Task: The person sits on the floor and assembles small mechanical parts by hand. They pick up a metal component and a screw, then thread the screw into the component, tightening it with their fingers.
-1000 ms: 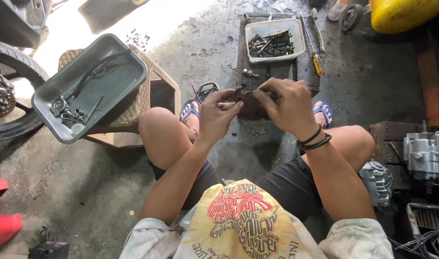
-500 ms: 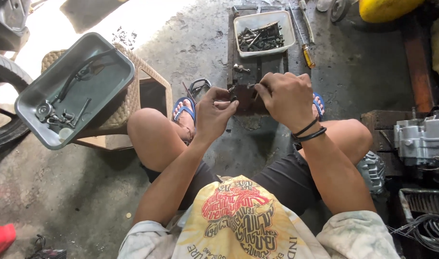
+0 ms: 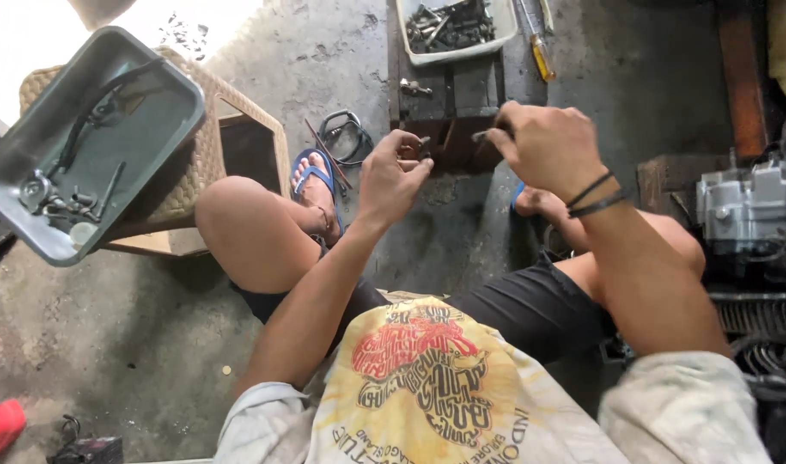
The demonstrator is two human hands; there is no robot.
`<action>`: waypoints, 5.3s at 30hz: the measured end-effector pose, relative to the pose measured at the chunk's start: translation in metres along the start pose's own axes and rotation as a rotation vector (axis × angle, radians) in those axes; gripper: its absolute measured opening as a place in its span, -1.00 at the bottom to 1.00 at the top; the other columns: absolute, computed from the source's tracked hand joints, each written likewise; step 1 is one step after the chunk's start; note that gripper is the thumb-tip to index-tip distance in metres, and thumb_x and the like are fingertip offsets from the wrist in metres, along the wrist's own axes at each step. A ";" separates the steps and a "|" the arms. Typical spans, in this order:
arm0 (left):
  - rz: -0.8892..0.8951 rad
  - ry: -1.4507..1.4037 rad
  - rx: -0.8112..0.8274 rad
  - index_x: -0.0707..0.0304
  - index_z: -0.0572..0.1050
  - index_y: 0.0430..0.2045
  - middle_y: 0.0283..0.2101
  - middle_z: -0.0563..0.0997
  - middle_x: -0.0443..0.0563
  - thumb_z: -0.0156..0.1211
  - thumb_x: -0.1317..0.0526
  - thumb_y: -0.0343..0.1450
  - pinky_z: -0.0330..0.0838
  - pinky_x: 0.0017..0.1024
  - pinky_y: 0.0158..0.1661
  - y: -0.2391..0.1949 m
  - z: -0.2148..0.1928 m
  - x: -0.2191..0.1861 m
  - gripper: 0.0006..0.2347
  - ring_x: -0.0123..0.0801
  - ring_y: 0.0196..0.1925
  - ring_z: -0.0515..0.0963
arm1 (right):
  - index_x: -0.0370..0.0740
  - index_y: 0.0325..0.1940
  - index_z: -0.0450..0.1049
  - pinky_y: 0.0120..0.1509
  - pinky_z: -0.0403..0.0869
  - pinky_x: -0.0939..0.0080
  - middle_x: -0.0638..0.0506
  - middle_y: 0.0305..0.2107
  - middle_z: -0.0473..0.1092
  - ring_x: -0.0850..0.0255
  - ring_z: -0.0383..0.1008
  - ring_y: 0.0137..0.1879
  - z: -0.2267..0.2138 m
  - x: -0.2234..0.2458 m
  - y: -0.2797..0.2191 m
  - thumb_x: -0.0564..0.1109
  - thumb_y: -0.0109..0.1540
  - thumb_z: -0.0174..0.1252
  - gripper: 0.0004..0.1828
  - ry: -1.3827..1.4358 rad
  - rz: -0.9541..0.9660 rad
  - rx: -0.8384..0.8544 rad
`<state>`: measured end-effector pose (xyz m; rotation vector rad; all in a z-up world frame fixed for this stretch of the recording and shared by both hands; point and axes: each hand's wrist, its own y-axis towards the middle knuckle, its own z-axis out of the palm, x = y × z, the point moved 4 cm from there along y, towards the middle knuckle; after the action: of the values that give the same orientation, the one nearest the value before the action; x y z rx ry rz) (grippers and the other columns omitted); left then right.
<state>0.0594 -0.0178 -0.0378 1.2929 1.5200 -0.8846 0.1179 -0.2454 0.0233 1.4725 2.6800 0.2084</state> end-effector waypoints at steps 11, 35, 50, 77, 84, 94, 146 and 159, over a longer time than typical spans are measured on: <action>0.211 0.214 -0.031 0.10 0.48 -0.20 -0.17 0.59 -0.02 0.29 0.18 0.40 0.52 -0.41 -0.35 0.005 -0.004 -0.014 -0.83 -0.37 -0.39 0.76 | -0.07 0.02 0.44 -0.21 0.43 -0.32 -0.18 -0.25 0.56 -0.36 0.52 -0.19 0.010 0.008 0.017 0.15 0.46 0.01 -0.71 0.172 0.099 0.255; -0.290 -0.342 0.221 0.21 0.51 -0.18 -0.29 0.65 0.07 0.39 0.32 0.36 0.64 -0.45 -0.30 -0.024 -0.015 0.048 -0.79 -0.38 -0.31 0.65 | -0.25 -0.08 0.50 -0.22 0.51 -0.16 -0.18 -0.34 0.54 -0.16 0.57 -0.23 0.027 0.066 0.018 0.00 0.44 0.09 -0.75 0.443 -0.143 0.237; -0.304 -0.375 0.167 0.21 0.57 -0.22 -0.30 0.67 0.21 0.45 0.35 0.30 0.74 -0.38 -0.28 -0.030 -0.014 0.037 -0.77 -0.17 -0.31 0.75 | -0.13 -0.12 0.53 -0.27 0.57 -0.06 -0.04 -0.49 0.55 -0.05 0.63 -0.31 0.014 0.077 0.009 0.07 0.41 0.14 -0.76 0.363 -0.148 0.201; -0.195 -0.332 0.120 0.18 0.56 -0.18 -0.33 0.67 0.11 0.44 0.32 0.31 0.69 -0.45 -0.33 -0.020 -0.015 0.034 -0.75 -0.36 -0.40 0.73 | 0.03 -0.18 0.54 -0.23 0.50 0.13 0.11 -0.55 0.51 0.14 0.60 -0.35 0.013 0.070 0.014 0.05 0.37 0.19 -0.87 0.140 -0.204 -0.006; -0.156 -0.323 0.105 0.21 0.55 -0.14 -0.30 0.67 0.15 0.43 0.30 0.32 0.72 -0.38 -0.31 -0.011 -0.012 0.030 -0.74 -0.27 -0.33 0.75 | -0.05 -0.15 0.54 -0.18 0.51 -0.04 0.00 -0.47 0.56 -0.01 0.63 -0.26 0.009 0.072 0.019 0.06 0.39 0.17 -0.82 0.390 -0.170 0.008; 0.036 0.011 0.169 0.05 0.58 -0.15 -0.29 0.68 0.07 0.43 0.24 0.32 0.67 -0.29 -0.30 0.037 -0.046 -0.040 -0.75 -0.19 -0.28 0.77 | -0.02 -0.13 0.53 -0.16 0.50 0.00 0.06 -0.53 0.52 -0.01 0.62 -0.28 -0.021 0.056 0.033 0.03 0.44 0.16 -0.85 0.426 -0.069 -0.207; -0.002 0.052 0.086 -0.02 0.56 -0.06 -0.14 0.70 0.10 0.37 0.10 0.30 0.59 -0.13 -0.06 0.058 -0.019 -0.047 -0.67 -0.05 -0.09 0.73 | 0.15 -0.08 0.59 0.01 0.41 -0.05 0.12 -0.35 0.51 0.03 0.57 -0.10 -0.025 0.027 0.055 0.12 0.36 0.16 -0.84 0.211 0.097 -0.228; 0.029 0.095 0.114 0.04 0.58 -0.10 -0.21 0.71 0.08 0.38 0.15 0.28 0.58 -0.09 -0.08 0.048 -0.013 -0.051 -0.69 -0.09 -0.12 0.75 | 0.05 -0.12 0.62 0.00 0.45 -0.02 0.05 -0.36 0.54 0.02 0.61 -0.08 -0.037 0.041 0.046 0.08 0.38 0.17 -0.82 0.364 0.056 -0.191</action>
<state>0.1047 -0.0131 0.0169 1.4535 1.5386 -0.9141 0.1294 -0.1898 0.0672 1.5796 2.7833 0.7836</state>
